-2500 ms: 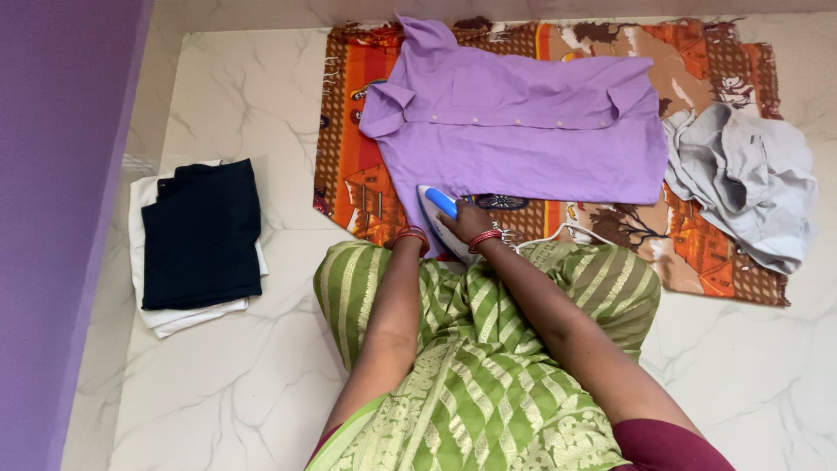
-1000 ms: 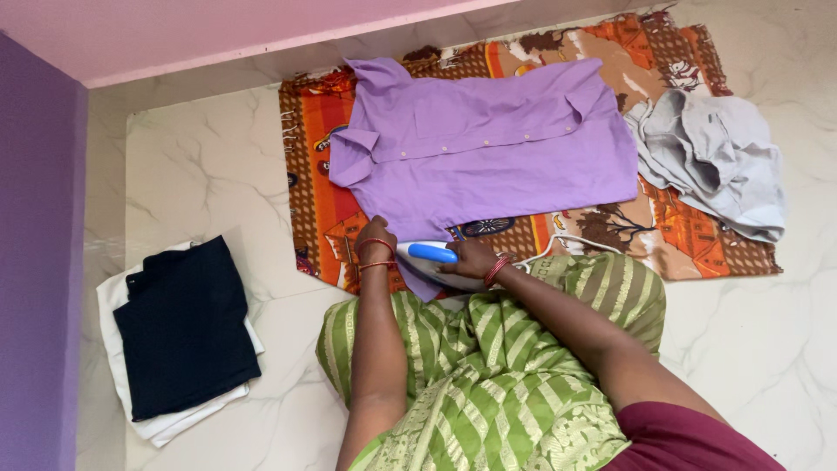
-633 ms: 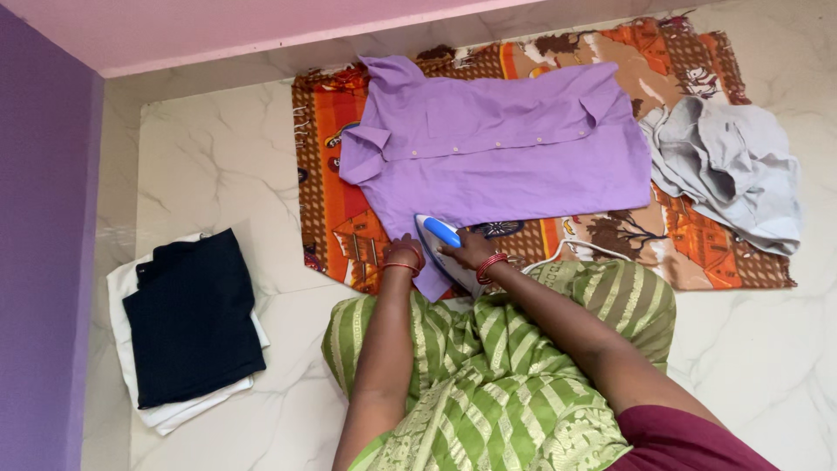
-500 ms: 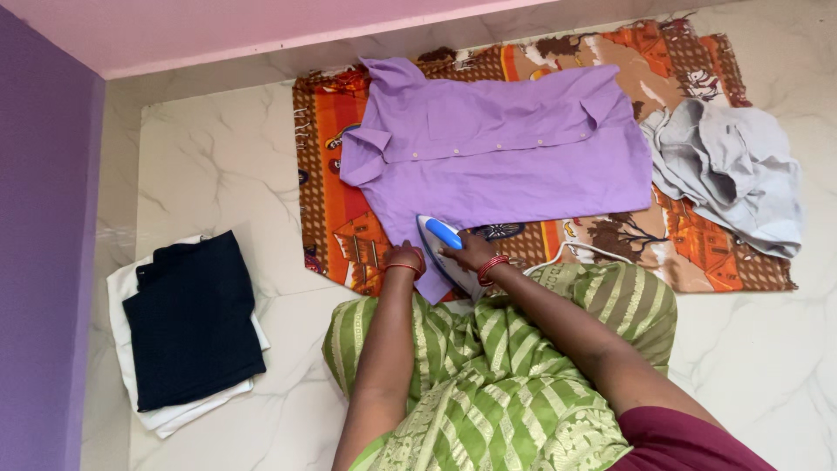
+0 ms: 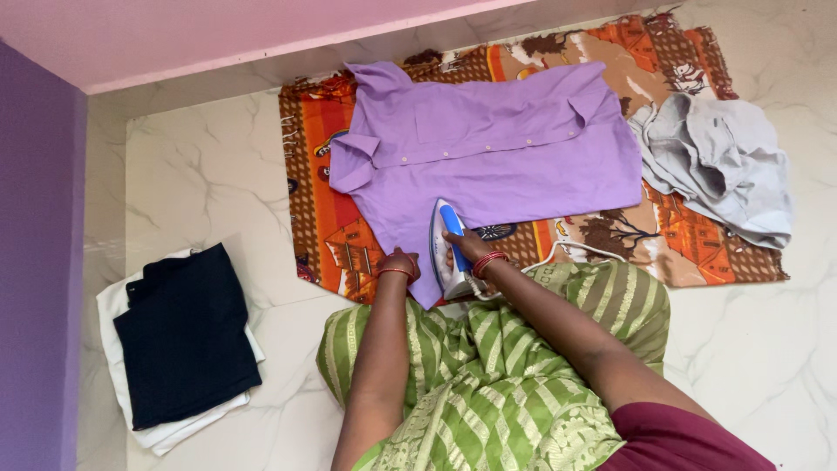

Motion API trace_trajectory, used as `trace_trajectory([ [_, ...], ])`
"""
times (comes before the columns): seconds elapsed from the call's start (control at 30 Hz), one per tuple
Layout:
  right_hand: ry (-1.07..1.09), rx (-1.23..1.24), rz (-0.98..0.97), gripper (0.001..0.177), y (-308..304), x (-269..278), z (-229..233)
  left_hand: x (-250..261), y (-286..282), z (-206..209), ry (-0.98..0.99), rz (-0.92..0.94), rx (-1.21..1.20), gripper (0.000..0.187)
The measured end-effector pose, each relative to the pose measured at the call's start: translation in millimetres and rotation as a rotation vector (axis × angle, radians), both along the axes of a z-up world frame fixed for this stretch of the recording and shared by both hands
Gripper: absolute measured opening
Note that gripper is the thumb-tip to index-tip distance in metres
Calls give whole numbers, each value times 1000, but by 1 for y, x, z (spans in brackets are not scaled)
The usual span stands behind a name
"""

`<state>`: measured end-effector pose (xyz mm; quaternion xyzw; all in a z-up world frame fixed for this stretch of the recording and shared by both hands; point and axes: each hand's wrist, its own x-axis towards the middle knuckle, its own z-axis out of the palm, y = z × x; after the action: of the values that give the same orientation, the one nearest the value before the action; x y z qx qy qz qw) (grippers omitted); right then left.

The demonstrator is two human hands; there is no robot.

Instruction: The person irons a purple shirt laid out on a patterned mat on the floor. They use a handheld iron to smooth the front, sleeves, and collar, then fold the shirt and place it on a stack of other folded clothes.

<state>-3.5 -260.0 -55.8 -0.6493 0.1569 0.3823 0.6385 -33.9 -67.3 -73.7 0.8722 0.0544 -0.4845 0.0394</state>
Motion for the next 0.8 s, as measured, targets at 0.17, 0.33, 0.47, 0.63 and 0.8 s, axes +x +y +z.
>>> trace_trajectory([
  [0.17,-53,79,-25,34,4,2,-1,3,1,-10,26,-22,-8,59],
  [0.33,-281,-234,269,43,6,15,3,5,-2,-22,65,-64,-16,59],
  [0.47,-389,-407,421,50,14,35,12,8,-3,-27,84,-92,-32,59],
  [0.63,-452,-476,323,53,26,52,13,8,-5,-23,83,-105,-30,60],
  [0.8,-432,-492,243,50,28,79,4,7,-3,-17,64,-46,-49,62],
])
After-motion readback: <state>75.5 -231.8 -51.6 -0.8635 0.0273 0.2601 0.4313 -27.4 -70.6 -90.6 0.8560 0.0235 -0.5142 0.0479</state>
